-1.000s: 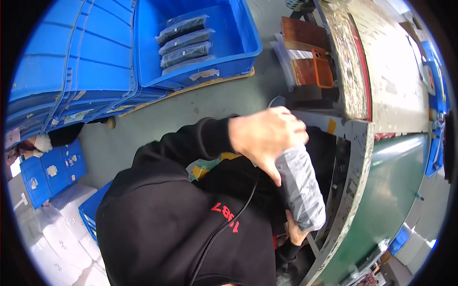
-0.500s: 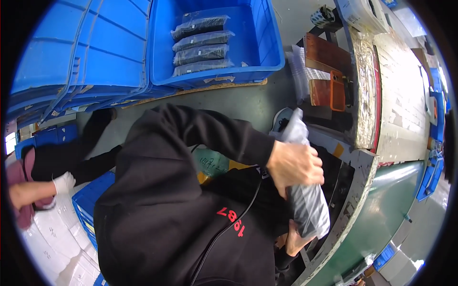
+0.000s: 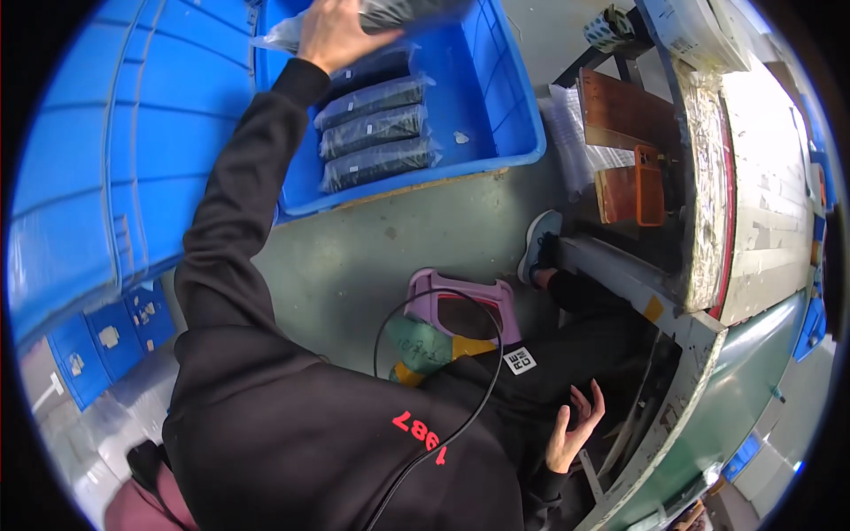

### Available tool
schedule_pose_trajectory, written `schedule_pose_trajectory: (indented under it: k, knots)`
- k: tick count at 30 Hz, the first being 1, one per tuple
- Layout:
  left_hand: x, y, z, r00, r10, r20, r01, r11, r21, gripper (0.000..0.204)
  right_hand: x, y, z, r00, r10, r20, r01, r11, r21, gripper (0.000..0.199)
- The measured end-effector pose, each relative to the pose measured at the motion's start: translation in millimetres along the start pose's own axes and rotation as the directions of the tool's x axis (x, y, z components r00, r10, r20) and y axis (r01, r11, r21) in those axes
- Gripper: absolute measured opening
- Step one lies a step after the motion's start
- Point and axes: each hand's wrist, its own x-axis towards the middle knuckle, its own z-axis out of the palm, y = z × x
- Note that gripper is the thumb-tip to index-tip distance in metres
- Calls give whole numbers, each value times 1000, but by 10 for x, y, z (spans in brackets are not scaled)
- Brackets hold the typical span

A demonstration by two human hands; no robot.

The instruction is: Packaging products into plastic bags and placing them in storage crates.

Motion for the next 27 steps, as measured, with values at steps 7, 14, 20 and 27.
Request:
schedule_pose_trajectory:
  k: [7,14,20,27]
  knots:
    - [-630,-1474,1859,803,-369,468,198,906,373,55,106,216,305,998,54,-24,-58,973,-222,49]
    - [-1486,-2398,2929,593,-370,716,318,924,214,83,230,121,651,981,119,-150,-154,957,-245,45]
    - [-1797,-2339,3251,785,-471,403,193,803,564,64,336,269,804,957,75,-279,-161,941,-299,37]
    - [-1839,-1378,2484,627,-466,624,221,875,431,41,345,335,776,954,90,-286,-163,957,-240,37]
